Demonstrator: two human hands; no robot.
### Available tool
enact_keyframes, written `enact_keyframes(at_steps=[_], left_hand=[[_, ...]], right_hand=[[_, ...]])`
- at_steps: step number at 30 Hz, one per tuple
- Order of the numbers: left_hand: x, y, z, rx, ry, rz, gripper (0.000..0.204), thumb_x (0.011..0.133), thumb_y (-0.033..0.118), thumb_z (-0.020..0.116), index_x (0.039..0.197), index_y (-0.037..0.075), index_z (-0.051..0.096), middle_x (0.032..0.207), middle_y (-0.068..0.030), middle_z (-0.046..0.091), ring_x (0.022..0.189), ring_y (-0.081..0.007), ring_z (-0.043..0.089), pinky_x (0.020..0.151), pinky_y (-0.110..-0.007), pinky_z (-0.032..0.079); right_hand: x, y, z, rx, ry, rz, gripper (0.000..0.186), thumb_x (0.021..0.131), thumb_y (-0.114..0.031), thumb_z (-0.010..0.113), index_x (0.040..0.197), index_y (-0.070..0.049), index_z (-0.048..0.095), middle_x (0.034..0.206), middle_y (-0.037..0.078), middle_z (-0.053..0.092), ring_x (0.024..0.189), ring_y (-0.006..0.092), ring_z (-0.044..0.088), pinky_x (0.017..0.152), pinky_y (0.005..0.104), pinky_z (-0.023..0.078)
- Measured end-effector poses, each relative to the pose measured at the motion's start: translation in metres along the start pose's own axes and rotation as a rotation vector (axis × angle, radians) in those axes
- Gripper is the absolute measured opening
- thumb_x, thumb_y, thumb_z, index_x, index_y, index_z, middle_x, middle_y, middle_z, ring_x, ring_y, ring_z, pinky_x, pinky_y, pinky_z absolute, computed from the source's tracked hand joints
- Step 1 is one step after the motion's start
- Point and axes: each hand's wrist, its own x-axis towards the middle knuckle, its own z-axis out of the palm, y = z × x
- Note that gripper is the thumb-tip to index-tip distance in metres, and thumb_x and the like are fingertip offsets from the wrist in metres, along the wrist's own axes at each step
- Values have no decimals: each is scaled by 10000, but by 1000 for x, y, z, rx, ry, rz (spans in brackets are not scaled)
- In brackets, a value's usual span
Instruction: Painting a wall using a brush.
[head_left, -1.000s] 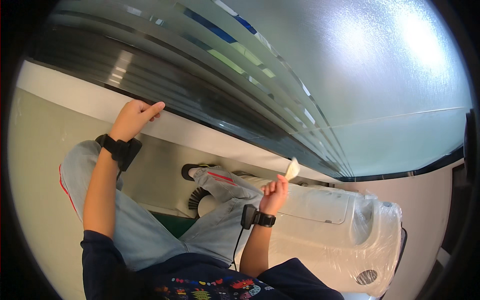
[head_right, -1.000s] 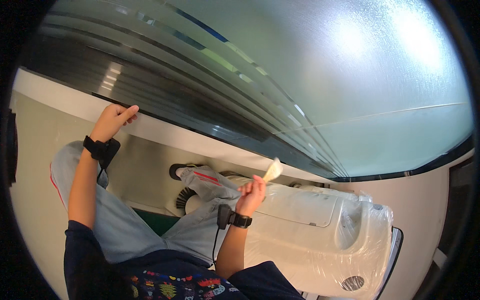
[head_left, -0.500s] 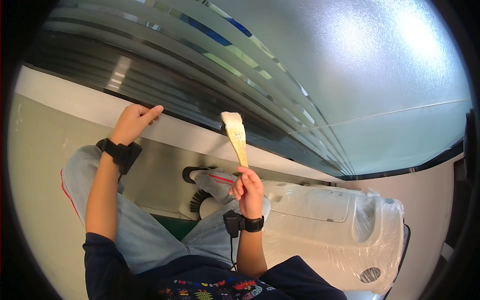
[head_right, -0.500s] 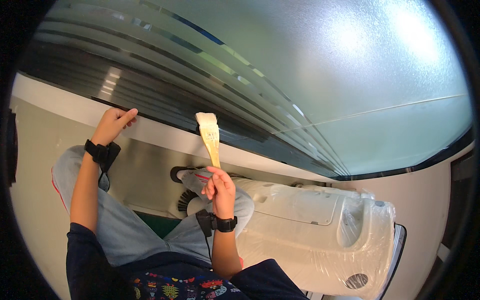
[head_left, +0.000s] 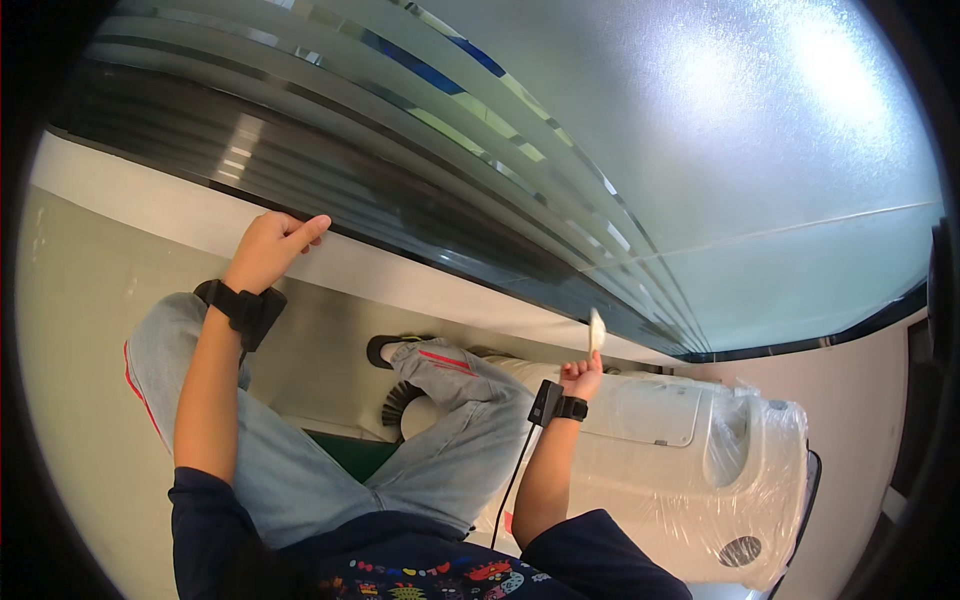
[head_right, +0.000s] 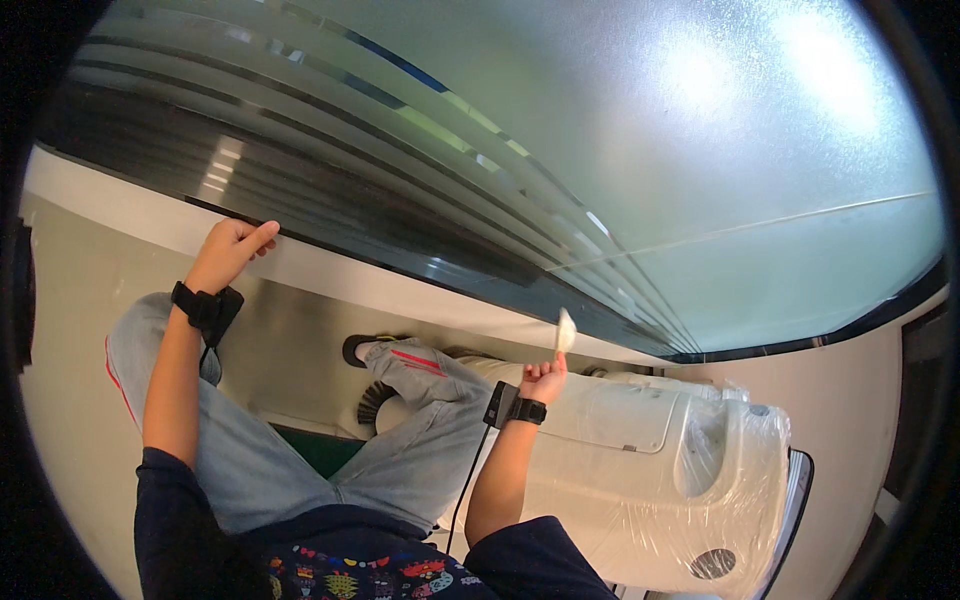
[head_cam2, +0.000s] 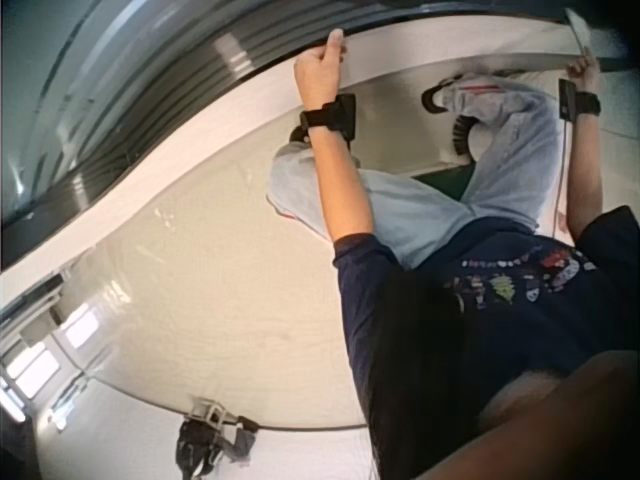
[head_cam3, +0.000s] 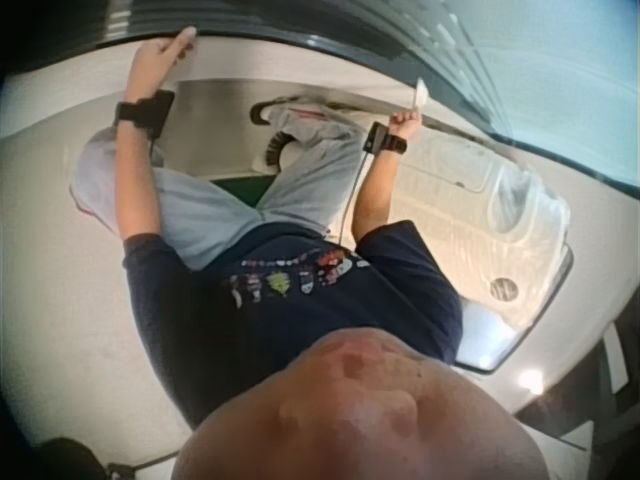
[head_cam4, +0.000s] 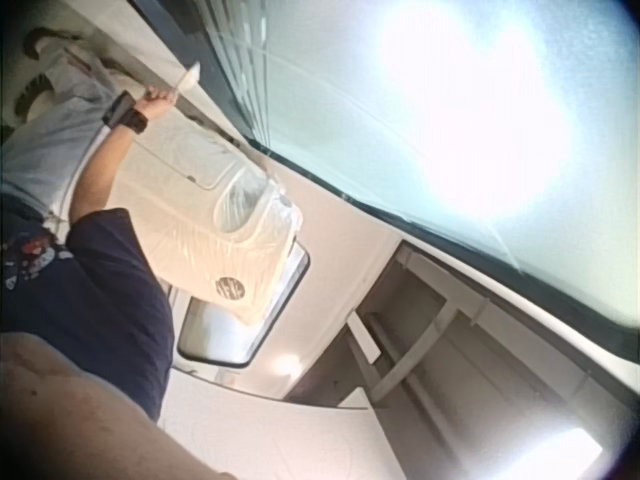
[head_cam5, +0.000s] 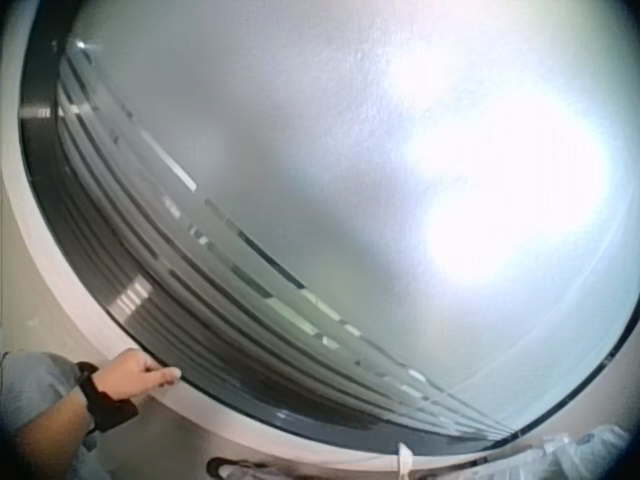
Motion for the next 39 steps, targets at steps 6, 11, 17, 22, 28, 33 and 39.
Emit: enact_keyframes(at_steps=[6,11,17,22,28,33,39], left_hand=[[3,1,2,16,22,4,514,761,441,544,651,-59,594,579,-103,553,582,-148,516,601,-257,403],[2,4,4,22,13,3,523,761,443,541,663,-68,597,585,-109,557,595,-149,522,601,-259,407],[1,-3,2,5,23,3,527,760,444,542,662,-72,589,583,-101,551,597,-145,517,593,-258,404],[2,1,4,22,16,27,511,772,437,533,669,-60,594,584,-84,550,586,-131,503,574,-249,397],[-1,3,0,44,15,15,522,770,443,532,676,-67,592,586,-89,549,583,-136,501,581,-252,399],[-2,1,-1,17,24,31,541,762,447,537,669,-84,577,577,-103,541,570,-149,501,586,-259,403],[1,8,0,84,28,13,520,764,436,537,651,-70,575,550,-107,535,544,-148,498,563,-264,394]], right_hand=[[-18,-10,2,-191,60,-260,169,868,-124,358,984,-82,474,534,-47,252,410,67,235,398,222,318],[-58,3,38,-284,-269,-230,184,882,-164,401,1003,-60,494,532,-48,270,423,51,253,409,208,319],[-158,47,98,-324,-708,-47,221,878,-180,423,989,-1,489,515,-27,330,438,67,339,482,245,387],[-206,79,119,-281,-1005,-91,276,848,-190,480,621,-51,408,511,29,393,453,108,369,487,261,375],[-194,75,109,-429,-887,150,401,875,-232,416,512,-75,345,441,15,333,391,109,318,432,266,345],[-141,63,72,-259,-295,37,353,858,-270,452,568,-121,316,436,-26,245,347,87,219,375,250,287],[-125,37,56,-240,-239,-123,429,871,-379,413,549,-131,273,431,-22,207,353,93,197,371,244,256]])
